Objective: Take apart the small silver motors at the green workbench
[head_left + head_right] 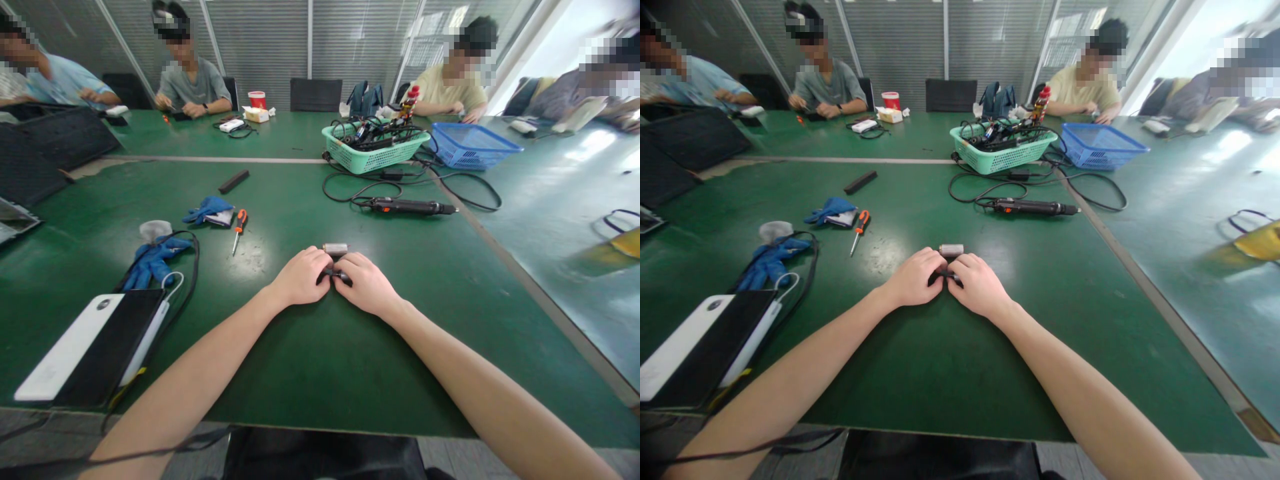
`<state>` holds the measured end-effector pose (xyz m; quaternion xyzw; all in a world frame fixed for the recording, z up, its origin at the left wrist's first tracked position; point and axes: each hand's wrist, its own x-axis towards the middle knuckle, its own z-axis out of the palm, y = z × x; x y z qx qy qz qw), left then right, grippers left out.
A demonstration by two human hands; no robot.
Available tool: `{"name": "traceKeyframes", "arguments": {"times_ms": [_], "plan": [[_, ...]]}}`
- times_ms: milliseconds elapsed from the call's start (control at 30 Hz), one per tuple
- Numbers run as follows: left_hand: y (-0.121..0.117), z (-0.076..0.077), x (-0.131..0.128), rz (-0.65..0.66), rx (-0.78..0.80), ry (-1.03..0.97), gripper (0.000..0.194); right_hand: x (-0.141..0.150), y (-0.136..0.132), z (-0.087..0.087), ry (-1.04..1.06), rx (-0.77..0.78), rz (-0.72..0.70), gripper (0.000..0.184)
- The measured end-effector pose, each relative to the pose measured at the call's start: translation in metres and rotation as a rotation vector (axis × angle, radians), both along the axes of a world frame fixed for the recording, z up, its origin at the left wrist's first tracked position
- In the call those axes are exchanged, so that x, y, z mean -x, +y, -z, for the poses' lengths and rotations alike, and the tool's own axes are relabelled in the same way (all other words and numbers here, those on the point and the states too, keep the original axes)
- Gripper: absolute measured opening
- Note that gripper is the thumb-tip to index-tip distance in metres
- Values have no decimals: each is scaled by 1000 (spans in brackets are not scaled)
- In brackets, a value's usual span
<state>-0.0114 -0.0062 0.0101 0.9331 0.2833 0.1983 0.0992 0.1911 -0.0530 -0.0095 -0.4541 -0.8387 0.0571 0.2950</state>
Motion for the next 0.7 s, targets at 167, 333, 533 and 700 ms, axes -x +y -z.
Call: {"name": "traceKeyframes", "arguments": {"times_ms": [167, 333, 533, 700], "plan": [[0, 1, 0, 2, -1, -7, 7, 1, 0, -3, 16, -5, -3, 8], [0, 1, 0, -3, 0, -15, 6, 2, 0, -5, 11, -6, -3, 7], [-1, 1, 0, 0, 5, -17, 6, 1, 0, -4, 5, 3, -1, 5], [-1, 0, 0, 5, 3, -19, 6, 1, 0, -3, -2, -2, 2, 5]]}}
